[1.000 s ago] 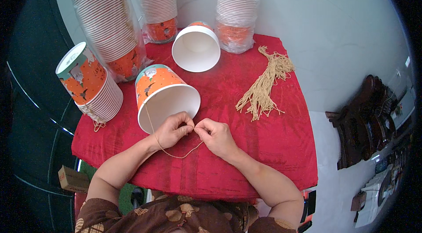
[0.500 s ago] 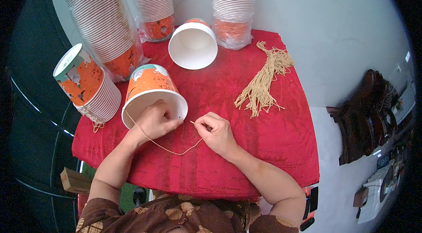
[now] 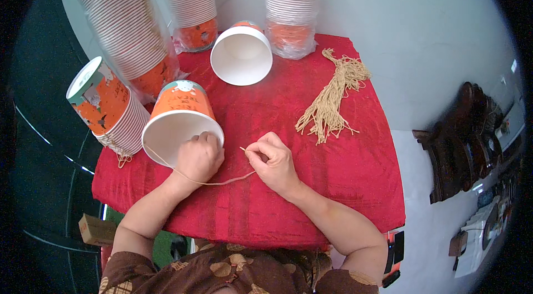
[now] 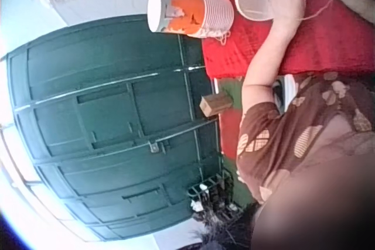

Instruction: Attaching elastic strings to paper cups by threading them through pre-made holes to create party hats.

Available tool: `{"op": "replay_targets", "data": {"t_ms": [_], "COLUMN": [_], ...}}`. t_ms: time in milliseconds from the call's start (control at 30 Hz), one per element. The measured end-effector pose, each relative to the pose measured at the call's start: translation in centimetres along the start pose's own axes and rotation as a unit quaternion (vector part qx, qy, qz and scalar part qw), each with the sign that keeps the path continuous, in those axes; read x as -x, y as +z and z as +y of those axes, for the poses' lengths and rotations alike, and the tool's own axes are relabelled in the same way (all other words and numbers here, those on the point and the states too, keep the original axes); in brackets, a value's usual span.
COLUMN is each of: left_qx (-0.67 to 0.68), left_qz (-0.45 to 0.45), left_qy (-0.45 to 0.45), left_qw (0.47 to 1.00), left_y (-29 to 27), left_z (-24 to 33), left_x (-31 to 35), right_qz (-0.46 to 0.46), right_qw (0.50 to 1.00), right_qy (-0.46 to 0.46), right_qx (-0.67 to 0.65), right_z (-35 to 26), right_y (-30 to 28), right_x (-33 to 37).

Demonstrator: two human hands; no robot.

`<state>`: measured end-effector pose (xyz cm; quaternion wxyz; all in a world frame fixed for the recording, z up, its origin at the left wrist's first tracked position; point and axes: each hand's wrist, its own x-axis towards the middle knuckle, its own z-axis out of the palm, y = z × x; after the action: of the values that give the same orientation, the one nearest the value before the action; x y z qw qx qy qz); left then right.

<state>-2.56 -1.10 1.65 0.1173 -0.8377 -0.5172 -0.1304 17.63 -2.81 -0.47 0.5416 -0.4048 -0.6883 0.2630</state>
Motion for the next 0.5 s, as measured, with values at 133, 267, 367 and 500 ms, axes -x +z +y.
{"op": "replay_targets", "data": {"t_ms": [133, 267, 367, 500], "left_qx": [0.106, 0.235, 0.252, 0.269], "left_qz": [0.212, 0.224, 0.222, 0.206], "left_qy": [0.059, 0.083, 0.082, 0.092], "left_qw": [0.97, 0.942, 0.938, 0.936], "left_y": [-0.5, -0.2, 0.4, 0.2], "left_z": [1.2, 1.9, 2.1, 2.3], "left_x": [-0.1, 0.1, 0.2, 0.2], "right_qz": [0.022, 0.049, 0.035, 0.024], "right_qw": [1.0, 0.996, 0.994, 0.992], "right_qy": [-0.02, -0.07, -0.097, -0.117], "right_qx": [-0.007, 0.01, 0.022, 0.03], "right_z": [-0.5, -1.3, -2.2, -2.6], "right_y": [-0.2, -0.6, -0.7, -0.4], "right_x": [-0.1, 0.0, 0.3, 0.6]}}
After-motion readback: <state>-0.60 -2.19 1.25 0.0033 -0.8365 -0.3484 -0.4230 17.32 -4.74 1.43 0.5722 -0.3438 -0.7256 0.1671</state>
